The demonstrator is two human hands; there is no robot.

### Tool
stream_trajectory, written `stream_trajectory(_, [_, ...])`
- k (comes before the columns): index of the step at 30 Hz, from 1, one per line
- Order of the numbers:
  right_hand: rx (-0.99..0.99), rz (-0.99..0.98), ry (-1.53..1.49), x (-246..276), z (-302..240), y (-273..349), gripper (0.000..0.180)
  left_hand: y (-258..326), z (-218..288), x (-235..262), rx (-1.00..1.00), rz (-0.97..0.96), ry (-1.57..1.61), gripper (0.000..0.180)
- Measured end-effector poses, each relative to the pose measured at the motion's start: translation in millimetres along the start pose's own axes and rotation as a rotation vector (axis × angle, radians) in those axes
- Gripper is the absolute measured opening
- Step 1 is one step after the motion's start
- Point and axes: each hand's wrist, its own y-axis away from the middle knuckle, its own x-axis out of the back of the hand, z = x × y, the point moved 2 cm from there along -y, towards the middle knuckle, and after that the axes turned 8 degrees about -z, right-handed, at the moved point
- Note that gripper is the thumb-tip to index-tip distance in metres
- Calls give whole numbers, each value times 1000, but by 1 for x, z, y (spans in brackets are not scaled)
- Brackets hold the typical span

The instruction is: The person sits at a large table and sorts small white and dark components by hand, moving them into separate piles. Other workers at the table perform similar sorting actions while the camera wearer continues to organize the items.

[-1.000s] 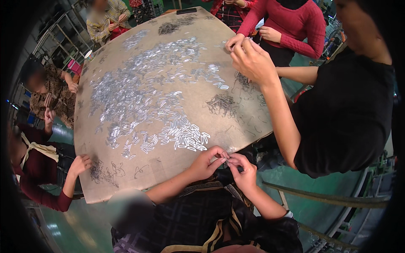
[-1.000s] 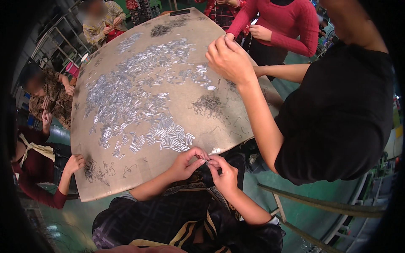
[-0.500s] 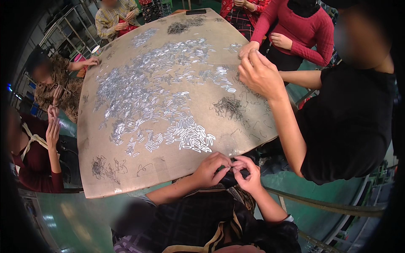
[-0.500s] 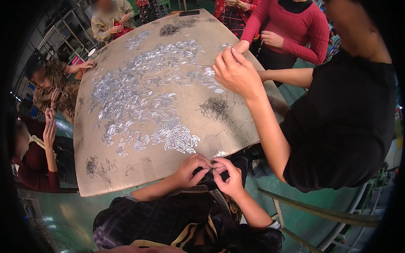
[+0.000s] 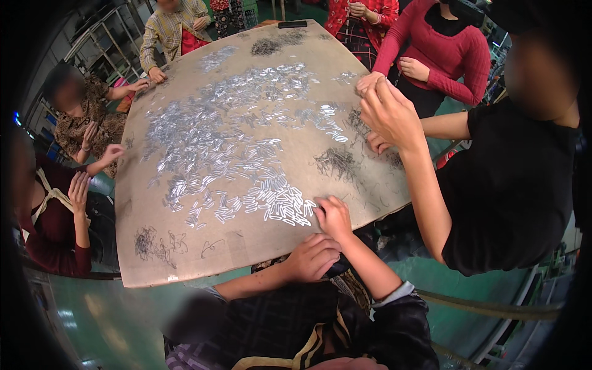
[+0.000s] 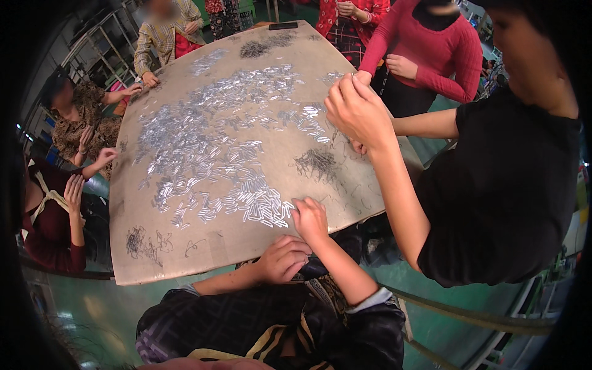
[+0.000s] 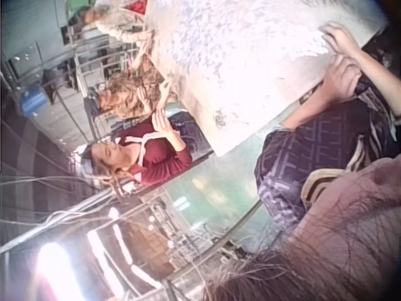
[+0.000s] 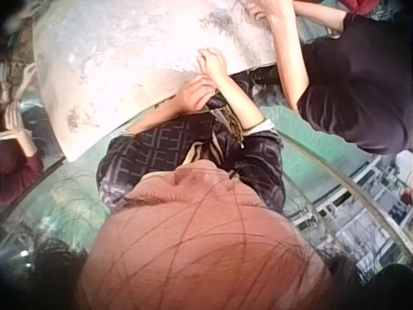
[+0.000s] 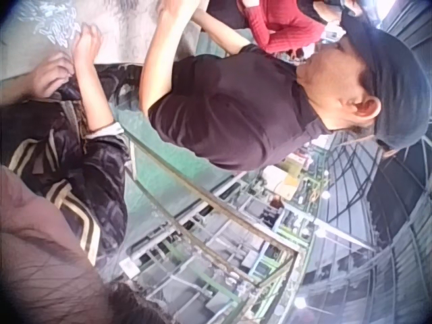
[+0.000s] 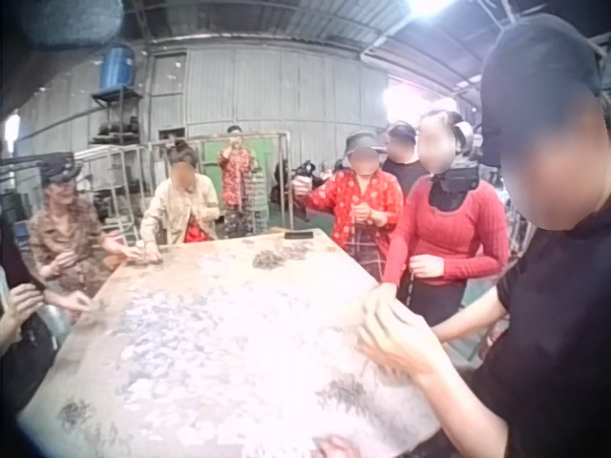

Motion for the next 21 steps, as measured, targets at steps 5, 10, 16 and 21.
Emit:
stream_trajectory(5, [-26,-41,164,-12,-10,-19,16,0,1,0,19,24,26,23])
stream_trajectory(10, [-106,-136,119,-12,-1,-29,12,-1,0,1,51,19,58,23])
stream_trajectory(16, [-114,-20,-166,6,0,-20,14,0,-4,-2,70,6,112,17])
stream_trajectory(21, [-224,-59,-653,45,-6,3,9,-1,-3,0,98,4,130,19])
